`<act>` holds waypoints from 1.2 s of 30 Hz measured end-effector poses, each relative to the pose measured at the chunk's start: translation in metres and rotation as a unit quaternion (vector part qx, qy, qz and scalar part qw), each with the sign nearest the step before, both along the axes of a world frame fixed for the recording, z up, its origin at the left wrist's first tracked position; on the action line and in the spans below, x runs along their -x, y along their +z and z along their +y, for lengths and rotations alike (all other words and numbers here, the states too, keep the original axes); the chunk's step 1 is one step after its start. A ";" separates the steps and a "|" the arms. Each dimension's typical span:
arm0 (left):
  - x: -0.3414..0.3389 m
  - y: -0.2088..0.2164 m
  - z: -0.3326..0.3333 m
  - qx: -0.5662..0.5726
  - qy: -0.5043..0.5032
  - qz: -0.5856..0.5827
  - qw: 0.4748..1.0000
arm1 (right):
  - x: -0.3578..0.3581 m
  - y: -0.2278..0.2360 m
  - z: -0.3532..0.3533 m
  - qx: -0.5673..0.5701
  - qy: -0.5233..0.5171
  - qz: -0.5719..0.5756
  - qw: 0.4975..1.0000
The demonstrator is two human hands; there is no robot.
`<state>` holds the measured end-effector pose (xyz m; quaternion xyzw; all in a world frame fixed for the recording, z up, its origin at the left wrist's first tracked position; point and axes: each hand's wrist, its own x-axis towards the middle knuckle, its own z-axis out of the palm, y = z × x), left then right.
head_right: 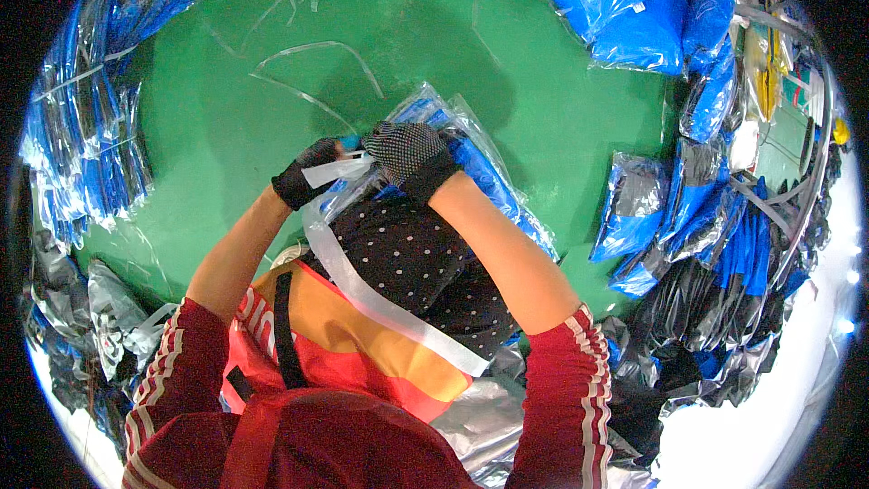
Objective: The person gathers blue plastic-wrapped packages on a green floor, stacks them, and secures each bundle with a white strap. They use scissors to cut the strap and repeat the process for multiple bundles.
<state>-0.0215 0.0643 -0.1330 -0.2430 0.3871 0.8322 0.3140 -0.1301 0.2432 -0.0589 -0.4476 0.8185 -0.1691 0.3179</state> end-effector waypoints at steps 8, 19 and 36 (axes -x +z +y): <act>0.012 -0.021 -0.014 0.436 -0.289 0.232 0.820 | 0.004 0.042 0.016 -0.119 0.085 0.045 0.988; 0.024 -0.016 0.002 0.612 -0.304 0.286 0.672 | -0.020 0.027 0.010 -0.017 -0.115 -0.220 0.968; -0.009 0.218 0.043 0.437 -0.305 0.599 0.597 | -0.214 0.213 0.138 0.001 -0.526 -0.039 0.849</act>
